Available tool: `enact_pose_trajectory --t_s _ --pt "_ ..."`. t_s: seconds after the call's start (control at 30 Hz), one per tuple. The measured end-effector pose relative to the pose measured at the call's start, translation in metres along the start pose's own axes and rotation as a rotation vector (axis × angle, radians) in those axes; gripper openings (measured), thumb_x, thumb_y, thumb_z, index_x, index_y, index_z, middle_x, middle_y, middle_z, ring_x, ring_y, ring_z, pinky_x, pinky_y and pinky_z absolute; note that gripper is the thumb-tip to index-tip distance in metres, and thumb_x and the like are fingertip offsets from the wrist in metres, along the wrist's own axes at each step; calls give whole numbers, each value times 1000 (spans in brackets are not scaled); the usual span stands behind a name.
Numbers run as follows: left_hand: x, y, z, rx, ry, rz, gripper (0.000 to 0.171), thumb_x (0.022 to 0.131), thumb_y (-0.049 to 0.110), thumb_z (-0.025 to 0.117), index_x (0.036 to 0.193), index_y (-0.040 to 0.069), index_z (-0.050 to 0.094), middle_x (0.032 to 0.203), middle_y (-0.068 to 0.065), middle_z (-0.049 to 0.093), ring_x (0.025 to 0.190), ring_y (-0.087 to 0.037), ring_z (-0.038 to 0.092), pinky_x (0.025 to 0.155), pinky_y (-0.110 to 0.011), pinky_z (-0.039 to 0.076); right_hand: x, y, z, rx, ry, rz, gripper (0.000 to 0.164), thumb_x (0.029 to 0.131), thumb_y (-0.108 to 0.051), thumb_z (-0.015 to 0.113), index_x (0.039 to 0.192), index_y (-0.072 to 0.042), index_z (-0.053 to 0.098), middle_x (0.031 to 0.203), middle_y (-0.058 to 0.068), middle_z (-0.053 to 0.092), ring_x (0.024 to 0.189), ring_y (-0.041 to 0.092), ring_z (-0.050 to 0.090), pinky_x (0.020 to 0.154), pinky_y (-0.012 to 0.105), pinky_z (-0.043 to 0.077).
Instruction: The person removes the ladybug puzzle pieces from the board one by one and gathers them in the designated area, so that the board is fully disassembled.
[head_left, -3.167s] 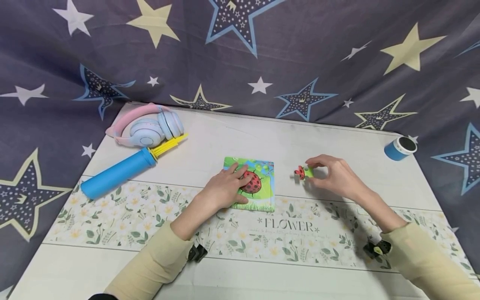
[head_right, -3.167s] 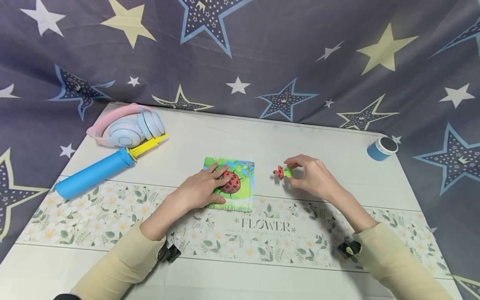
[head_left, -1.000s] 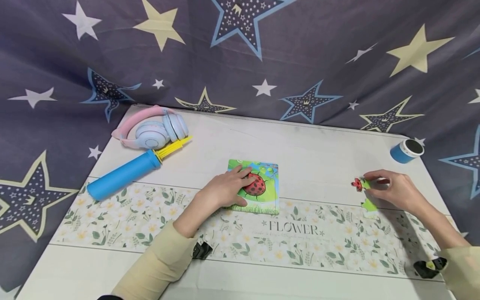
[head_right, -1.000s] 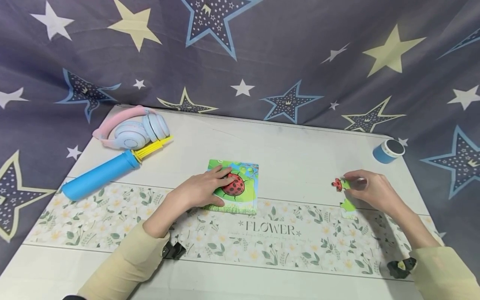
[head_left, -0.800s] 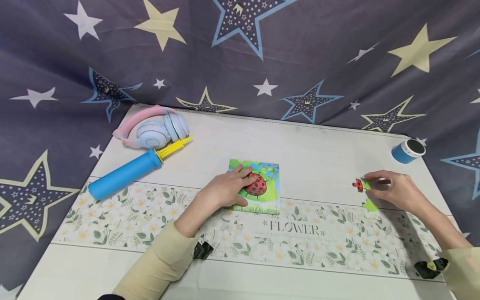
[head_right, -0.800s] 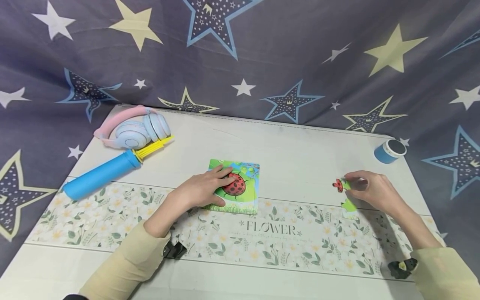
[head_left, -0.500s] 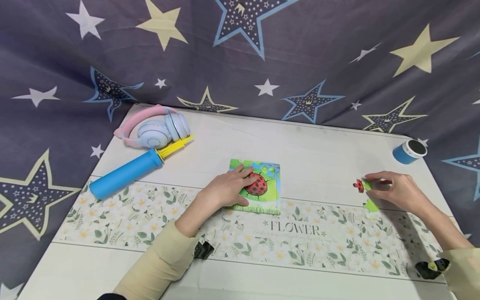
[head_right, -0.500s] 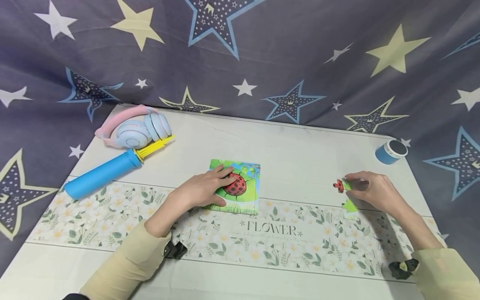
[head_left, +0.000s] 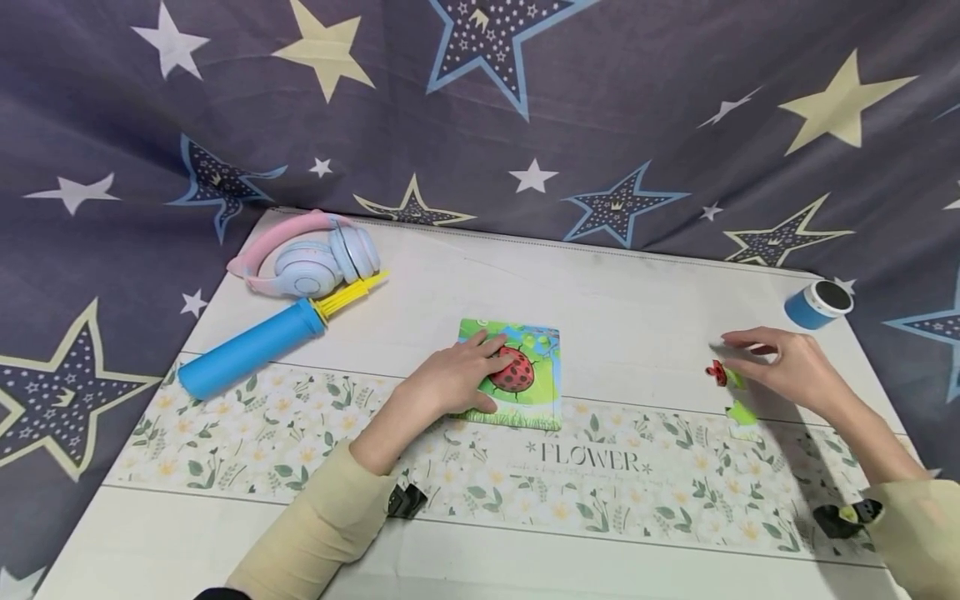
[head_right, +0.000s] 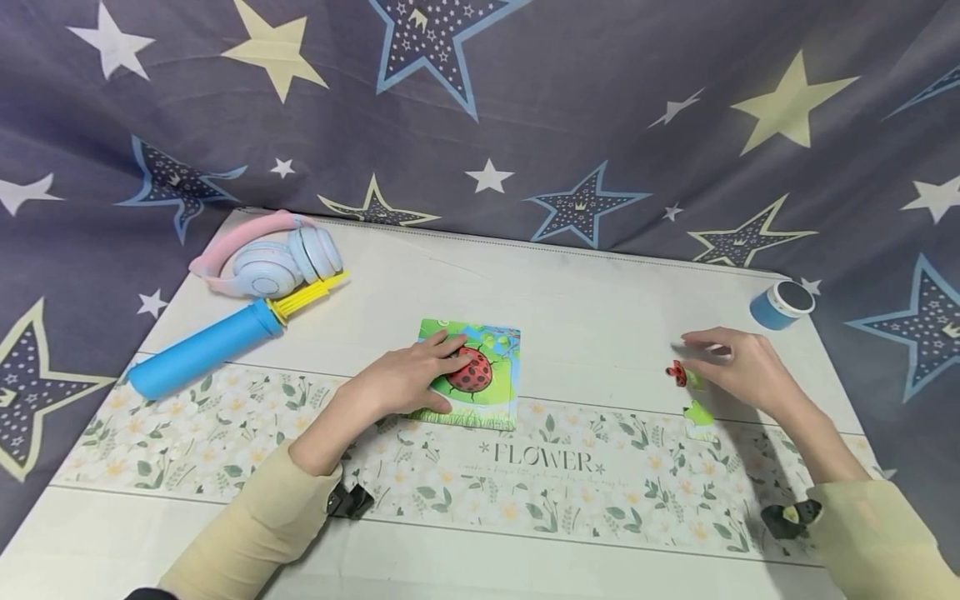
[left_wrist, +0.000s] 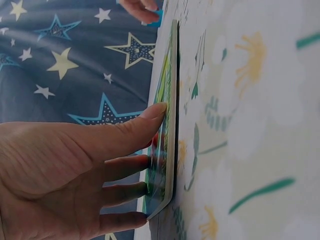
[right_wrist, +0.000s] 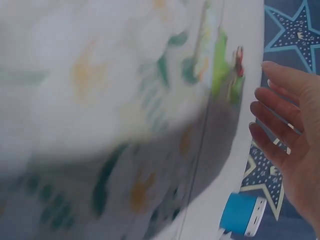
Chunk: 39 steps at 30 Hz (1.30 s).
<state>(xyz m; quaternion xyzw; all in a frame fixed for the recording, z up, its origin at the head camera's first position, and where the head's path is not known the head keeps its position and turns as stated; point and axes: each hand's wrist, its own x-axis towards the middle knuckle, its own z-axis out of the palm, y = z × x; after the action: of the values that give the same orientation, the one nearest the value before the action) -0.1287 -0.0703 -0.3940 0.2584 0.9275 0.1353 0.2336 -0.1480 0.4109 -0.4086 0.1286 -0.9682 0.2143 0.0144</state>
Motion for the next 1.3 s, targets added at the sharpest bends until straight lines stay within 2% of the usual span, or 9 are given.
enact_pose_trajectory --t_s 0.13,0.23,0.43,0.73,0.87,1.17,1.3 --pt "-1 -1 0 13 -4 2 79 91 36 78 159 16 42 174 -6 18 163 -31 12 128 -55 27 11 -10 6 55 34 14 37 87 -24 84 122 -15 77 121 15 75 92 -15 59 70 7 48" --pt "-1 -1 0 26 -8 9 79 91 36 77 159 16 42 174 -6 17 163 -31 12 129 -54 26 20 -16 13 105 59 2 35 89 -23 82 123 -16 77 120 13 76 94 -16 59 76 6 48" --pt "0 -1 0 35 -9 23 78 92 36 76 159 15 42 175 -6 16 163 -32 11 129 -54 26 35 -29 25 161 91 -16 34 91 -21 80 124 -15 76 117 13 77 95 -8 65 80 7 49" --pt "-1 -1 1 38 -9 20 77 93 37 75 159 16 42 175 -6 16 163 -32 11 129 -53 26 50 -52 39 291 128 4 47 93 -22 78 139 -19 67 115 17 76 94 -2 69 82 10 52" --pt "-1 -1 0 39 -9 22 77 93 37 75 159 16 42 175 -7 17 163 -32 11 129 -53 26 56 -64 48 360 131 12 50 92 -21 79 140 -15 65 116 18 76 94 0 70 84 10 53" --pt "-1 0 0 40 -16 19 77 93 37 75 159 17 40 175 -6 15 163 -31 11 130 -53 25 71 -104 63 486 130 -43 50 91 -12 79 139 -9 65 118 22 75 96 4 73 92 23 59" --pt "-1 0 0 36 -14 16 77 93 37 75 159 17 41 175 -6 16 163 -31 11 130 -52 25 76 -122 70 485 97 -73 53 91 -13 80 141 -10 63 120 20 75 101 14 74 94 30 59"
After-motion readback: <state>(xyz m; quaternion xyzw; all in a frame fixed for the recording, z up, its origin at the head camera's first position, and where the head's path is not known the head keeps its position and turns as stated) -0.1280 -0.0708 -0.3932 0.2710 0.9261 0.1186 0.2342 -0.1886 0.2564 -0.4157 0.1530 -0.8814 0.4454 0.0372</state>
